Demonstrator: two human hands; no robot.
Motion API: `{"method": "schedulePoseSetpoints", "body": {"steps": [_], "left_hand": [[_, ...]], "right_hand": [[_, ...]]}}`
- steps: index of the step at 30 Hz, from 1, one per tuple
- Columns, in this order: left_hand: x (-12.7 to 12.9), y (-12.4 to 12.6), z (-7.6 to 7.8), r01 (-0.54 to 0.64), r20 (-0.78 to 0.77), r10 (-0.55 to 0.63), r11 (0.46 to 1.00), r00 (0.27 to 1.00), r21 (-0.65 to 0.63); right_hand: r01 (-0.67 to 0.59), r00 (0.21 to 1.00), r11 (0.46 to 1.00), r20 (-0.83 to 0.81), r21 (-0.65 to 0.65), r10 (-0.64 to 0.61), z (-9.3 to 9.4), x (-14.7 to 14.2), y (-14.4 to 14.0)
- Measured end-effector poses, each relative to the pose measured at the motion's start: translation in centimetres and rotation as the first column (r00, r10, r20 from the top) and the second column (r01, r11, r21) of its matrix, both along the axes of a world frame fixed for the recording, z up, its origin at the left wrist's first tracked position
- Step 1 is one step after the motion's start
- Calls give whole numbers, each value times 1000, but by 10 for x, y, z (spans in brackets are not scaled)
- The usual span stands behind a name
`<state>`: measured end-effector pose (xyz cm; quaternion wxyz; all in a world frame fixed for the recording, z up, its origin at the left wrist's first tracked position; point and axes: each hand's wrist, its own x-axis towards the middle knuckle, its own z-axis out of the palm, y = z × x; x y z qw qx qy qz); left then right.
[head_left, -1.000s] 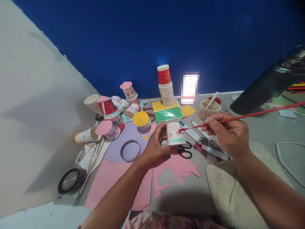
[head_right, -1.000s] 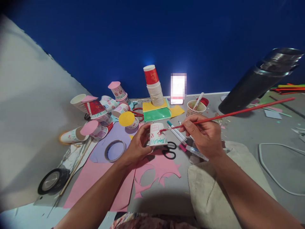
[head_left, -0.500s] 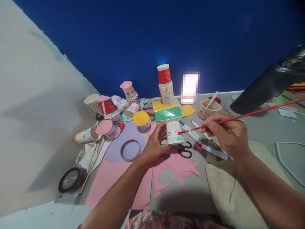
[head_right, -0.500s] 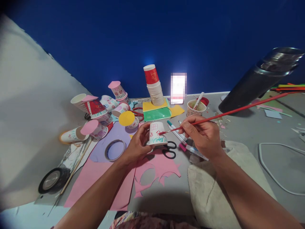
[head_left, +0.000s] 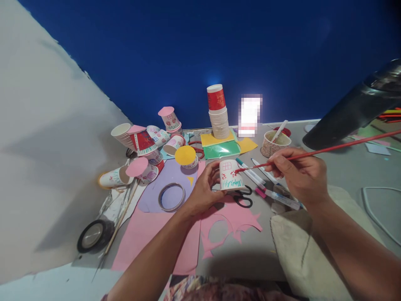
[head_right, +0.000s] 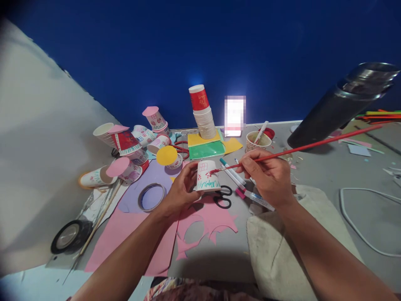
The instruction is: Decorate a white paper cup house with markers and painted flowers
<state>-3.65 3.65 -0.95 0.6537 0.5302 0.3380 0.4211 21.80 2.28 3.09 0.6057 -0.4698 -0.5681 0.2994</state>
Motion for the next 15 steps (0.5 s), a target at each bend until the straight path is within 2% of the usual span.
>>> {"method": "schedulePoseSetpoints", "body": {"steps": [5,15], "left_hand": [[-1,-1,0,-25,-67,26,999,997,28],[-3,0,0,-22,-119,27,999,992,45]], "right_hand": [[-21,999,1000,-35,11,21,0,-1,-2],[-34,995,999,92,12,33,0,-4,-4]]}}
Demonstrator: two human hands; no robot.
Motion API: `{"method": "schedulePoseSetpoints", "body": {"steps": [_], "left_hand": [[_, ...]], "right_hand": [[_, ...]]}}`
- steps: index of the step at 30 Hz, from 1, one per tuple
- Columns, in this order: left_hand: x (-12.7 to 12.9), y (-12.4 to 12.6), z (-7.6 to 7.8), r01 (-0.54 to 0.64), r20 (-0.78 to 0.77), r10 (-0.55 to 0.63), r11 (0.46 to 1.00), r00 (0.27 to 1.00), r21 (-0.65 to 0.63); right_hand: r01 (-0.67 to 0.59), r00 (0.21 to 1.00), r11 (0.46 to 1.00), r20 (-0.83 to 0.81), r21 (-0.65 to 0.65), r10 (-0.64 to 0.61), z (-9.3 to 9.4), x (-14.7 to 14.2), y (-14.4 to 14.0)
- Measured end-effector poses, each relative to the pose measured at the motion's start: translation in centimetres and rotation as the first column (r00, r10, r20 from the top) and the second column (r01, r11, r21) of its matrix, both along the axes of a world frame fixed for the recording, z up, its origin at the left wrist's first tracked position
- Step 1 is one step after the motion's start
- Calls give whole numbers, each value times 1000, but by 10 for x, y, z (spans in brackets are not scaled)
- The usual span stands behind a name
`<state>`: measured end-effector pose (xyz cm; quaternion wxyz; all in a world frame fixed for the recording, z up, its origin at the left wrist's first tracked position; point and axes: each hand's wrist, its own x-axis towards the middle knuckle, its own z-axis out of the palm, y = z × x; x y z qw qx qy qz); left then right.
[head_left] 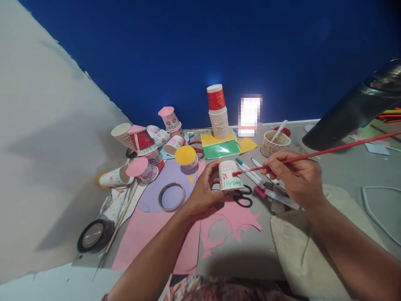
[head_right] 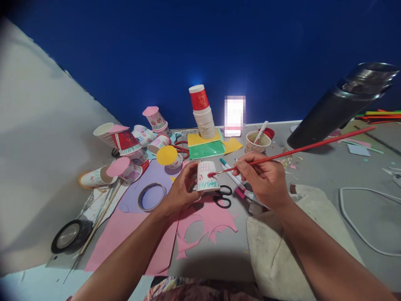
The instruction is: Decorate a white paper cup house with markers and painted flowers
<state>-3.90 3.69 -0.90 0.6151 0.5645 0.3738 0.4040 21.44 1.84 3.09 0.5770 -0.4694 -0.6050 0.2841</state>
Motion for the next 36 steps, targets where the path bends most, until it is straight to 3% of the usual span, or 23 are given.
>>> {"method": "schedulePoseSetpoints", "body": {"steps": [7,12,15,18,25,31,36], "left_hand": [[2,-3,7,-3,52,8,995,999,-98],[3,-1,3,47,165,-29,993,986,-106],[4,0,0,51,191,-30,993,981,-104],[4,-1,0,77,198,-56,992,979,-99],[5,-4,0,133,200,-107,984,974,-122],[1,-2,3,115,99,-116,993,988,15],[-2,0,7,133,-30,-131,986,991,99]], "right_hand": [[42,985,999,-165,-7,-42,1,3,4],[46,975,998,-221,30,-38,1,-3,6],[30,994,1000,-110,7,-29,1,-4,4],[-22,994,999,103,-32,25,-1,-4,1],[-275,884,956,365,-99,292,-11,-7,6],[-266,798,964,566,19,209,-19,-7,11],[-299,742,954,629,0,232,-20,-6,11]]}}
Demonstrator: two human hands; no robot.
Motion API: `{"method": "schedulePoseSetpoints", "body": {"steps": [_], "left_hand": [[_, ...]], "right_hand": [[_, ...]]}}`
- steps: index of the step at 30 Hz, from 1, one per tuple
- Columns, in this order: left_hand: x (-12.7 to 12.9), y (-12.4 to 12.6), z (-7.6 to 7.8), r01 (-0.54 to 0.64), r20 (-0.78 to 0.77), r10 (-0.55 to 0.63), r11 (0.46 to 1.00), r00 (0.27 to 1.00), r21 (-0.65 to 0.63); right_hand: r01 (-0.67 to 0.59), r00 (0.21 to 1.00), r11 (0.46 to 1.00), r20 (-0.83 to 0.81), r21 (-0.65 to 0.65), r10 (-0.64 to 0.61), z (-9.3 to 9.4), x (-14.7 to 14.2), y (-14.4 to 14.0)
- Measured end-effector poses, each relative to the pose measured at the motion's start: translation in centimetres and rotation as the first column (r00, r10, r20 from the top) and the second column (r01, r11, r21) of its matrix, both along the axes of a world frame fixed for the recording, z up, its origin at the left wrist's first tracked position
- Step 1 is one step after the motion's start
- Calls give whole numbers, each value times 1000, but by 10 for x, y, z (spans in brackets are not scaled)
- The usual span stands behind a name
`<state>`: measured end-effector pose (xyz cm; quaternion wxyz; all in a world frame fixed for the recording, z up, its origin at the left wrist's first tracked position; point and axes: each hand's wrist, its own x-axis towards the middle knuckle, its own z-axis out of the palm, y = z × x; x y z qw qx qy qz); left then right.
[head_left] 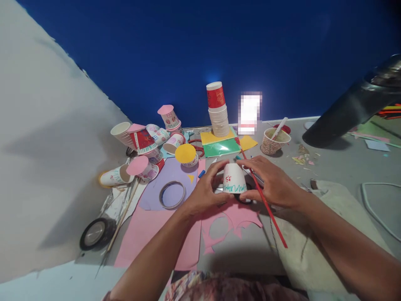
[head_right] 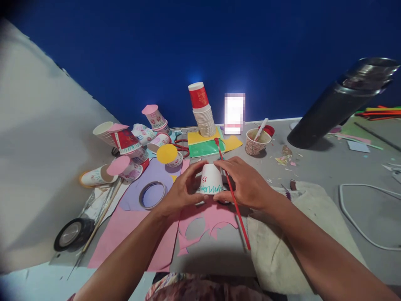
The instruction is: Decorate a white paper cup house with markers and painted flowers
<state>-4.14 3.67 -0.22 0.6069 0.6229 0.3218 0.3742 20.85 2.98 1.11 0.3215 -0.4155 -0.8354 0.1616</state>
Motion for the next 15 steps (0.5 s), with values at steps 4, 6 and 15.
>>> {"method": "schedulePoseSetpoints", "body": {"steps": [4,6,15], "left_hand": [[0,-1,3,-97,-132,109,991,985,95],[1,-2,4,-139,-190,165,980,968,140],[3,-4,7,-172,-253,208,972,945,157]], "right_hand": [[61,984,998,-172,22,-57,8,3,-4],[132,941,991,-315,3,-125,12,4,-7],[154,783,984,-597,-85,-174,13,9,-14]]}}
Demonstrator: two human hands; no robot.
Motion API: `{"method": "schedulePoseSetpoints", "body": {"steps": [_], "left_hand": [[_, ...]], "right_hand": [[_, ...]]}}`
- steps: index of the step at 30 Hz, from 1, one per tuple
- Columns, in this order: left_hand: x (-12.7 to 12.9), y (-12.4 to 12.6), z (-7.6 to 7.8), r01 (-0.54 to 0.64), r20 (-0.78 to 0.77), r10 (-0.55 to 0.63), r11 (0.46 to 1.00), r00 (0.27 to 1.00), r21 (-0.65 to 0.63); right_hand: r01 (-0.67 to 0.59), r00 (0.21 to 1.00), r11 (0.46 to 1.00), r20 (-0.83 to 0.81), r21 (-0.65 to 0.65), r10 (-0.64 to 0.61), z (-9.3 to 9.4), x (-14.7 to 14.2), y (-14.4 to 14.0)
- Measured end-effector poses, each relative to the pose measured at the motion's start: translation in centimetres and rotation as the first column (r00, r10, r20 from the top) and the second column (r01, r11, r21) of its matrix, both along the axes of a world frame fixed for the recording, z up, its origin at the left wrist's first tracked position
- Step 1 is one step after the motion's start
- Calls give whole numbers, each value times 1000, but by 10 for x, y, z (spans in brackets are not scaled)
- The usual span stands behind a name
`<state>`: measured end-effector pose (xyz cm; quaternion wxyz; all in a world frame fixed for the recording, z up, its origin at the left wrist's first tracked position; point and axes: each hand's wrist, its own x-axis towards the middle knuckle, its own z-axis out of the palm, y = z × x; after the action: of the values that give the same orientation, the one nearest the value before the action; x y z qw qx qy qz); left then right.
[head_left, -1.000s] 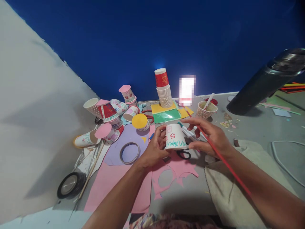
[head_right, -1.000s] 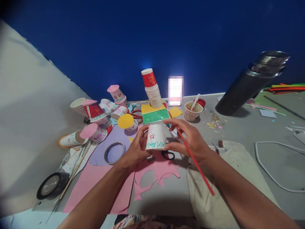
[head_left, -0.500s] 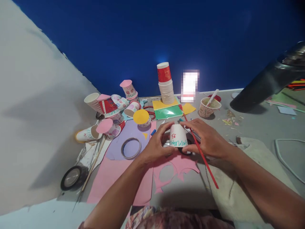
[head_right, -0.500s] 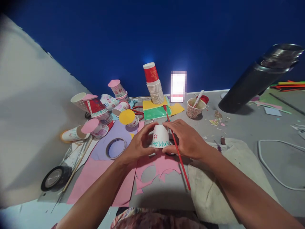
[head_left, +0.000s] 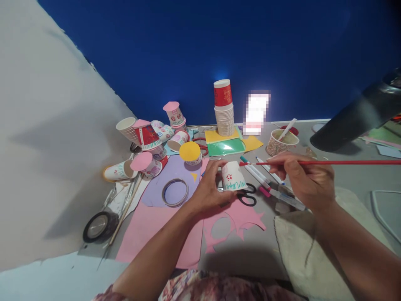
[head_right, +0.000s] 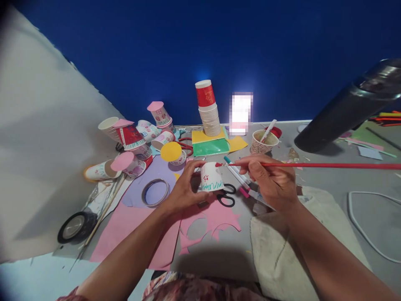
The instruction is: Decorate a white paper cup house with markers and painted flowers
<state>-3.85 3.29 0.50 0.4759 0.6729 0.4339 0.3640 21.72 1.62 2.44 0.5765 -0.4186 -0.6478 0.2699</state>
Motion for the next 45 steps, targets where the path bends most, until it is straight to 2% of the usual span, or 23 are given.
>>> {"method": "schedulePoseSetpoints", "body": {"steps": [4,10,14,17,23,35,45], "left_hand": [[-2,2,-1,0,-23,0,1000,1000,23],[-3,2,-2,-2,-32,2,1000,999,14],[-2,0,-2,8,-36,-7,1000,999,12],[-2,1,-3,20,-72,-16,998,997,57],[-3,3,-5,47,-188,-14,984,982,173],[-2,2,-6,80,-216,-41,981,975,175],[-2,2,-3,87,-207,-54,984,977,155]], "right_hand": [[5,1000,999,16,-39,-4,3,2,-4],[-21,988,999,150,-30,25,6,4,-6],[0,989,1000,150,-24,4,5,4,-7],[10,991,1000,137,-26,-7,6,3,-8],[-59,973,998,226,7,56,7,-2,-7],[-129,951,992,283,-13,127,9,-6,-6],[-20,978,1000,210,-14,23,6,-1,-8]]}}
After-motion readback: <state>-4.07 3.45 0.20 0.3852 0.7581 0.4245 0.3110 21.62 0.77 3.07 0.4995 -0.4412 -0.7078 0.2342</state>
